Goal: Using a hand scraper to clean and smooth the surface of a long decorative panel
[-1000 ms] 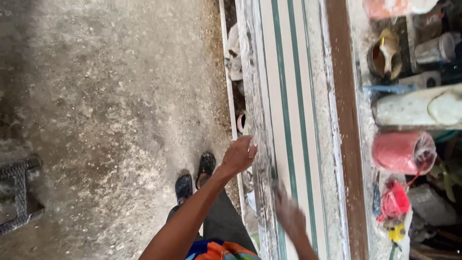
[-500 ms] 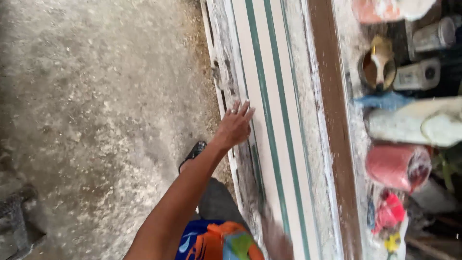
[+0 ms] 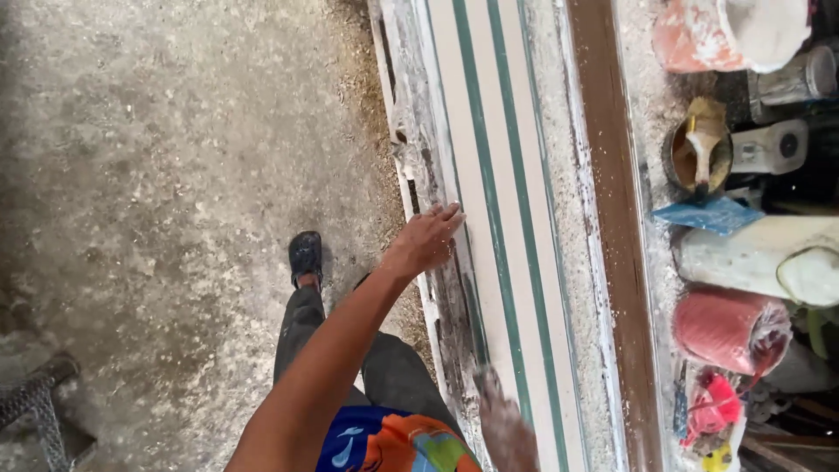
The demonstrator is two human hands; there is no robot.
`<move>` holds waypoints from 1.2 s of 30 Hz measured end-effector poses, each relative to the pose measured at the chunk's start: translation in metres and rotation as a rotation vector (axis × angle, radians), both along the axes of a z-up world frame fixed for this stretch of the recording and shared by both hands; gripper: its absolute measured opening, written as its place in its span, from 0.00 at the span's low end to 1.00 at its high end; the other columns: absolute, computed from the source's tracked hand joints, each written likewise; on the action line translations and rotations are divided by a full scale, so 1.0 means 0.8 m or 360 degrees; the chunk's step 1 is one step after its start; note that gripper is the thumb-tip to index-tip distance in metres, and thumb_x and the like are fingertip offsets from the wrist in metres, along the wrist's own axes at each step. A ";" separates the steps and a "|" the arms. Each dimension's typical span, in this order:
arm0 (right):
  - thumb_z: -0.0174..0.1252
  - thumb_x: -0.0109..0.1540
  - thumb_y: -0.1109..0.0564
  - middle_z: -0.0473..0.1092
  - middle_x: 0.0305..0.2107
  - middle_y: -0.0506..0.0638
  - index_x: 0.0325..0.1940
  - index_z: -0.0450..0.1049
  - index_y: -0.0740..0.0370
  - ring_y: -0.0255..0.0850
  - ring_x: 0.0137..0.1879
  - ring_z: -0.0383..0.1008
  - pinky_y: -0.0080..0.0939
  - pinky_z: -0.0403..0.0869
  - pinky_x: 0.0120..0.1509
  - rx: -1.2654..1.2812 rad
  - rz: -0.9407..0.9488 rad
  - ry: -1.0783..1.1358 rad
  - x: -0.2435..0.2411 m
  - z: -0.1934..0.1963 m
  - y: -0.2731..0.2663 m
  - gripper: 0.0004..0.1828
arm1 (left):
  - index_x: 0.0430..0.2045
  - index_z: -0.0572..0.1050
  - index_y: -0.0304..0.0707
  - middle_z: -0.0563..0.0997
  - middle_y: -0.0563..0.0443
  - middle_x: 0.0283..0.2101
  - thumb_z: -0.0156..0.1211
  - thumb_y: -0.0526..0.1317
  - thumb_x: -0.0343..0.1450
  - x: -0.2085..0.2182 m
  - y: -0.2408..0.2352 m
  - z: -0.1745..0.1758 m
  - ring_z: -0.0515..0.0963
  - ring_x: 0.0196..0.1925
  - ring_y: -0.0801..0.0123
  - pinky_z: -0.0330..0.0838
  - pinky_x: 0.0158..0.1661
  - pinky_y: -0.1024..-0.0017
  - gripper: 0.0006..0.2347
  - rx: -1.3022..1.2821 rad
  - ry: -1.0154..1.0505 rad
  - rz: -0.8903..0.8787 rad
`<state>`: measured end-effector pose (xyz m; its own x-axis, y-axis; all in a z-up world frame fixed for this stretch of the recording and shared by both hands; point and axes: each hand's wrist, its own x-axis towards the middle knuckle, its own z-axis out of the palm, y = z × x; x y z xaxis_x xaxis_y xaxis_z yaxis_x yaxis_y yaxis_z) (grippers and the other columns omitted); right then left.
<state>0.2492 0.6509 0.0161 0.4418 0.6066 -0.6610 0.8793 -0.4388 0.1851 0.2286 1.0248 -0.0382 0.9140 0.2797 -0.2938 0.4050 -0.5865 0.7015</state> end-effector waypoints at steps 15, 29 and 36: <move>0.38 0.70 0.38 0.68 0.24 0.45 0.80 0.44 0.34 0.35 0.25 0.67 0.36 0.71 0.27 0.0033 -0.0394 -0.0119 0.012 0.025 0.147 0.33 | 0.73 0.50 0.41 0.43 0.49 0.80 0.43 0.27 0.69 0.008 0.094 0.029 0.78 0.34 0.67 0.72 0.29 0.73 0.32 0.0099 0.0168 -0.0175; 0.43 0.65 0.29 0.74 0.38 0.49 0.63 0.70 0.29 0.53 0.44 0.80 0.58 0.81 0.47 0.0164 -0.0507 -0.0281 0.036 -0.020 0.185 0.25 | 0.68 0.65 0.51 0.69 0.59 0.68 0.56 0.49 0.70 -0.001 0.129 -0.008 0.76 0.62 0.57 0.79 0.53 0.61 0.28 0.0338 0.0141 -0.0091; 0.41 0.67 0.33 0.73 0.45 0.51 0.74 0.56 0.20 0.59 0.46 0.81 0.59 0.81 0.51 0.0289 -0.0595 -0.0134 0.073 0.016 0.398 0.28 | 0.68 0.64 0.46 0.61 0.51 0.74 0.57 0.43 0.67 0.021 0.151 -0.058 0.77 0.61 0.44 0.79 0.51 0.49 0.29 0.0334 0.0108 -0.0057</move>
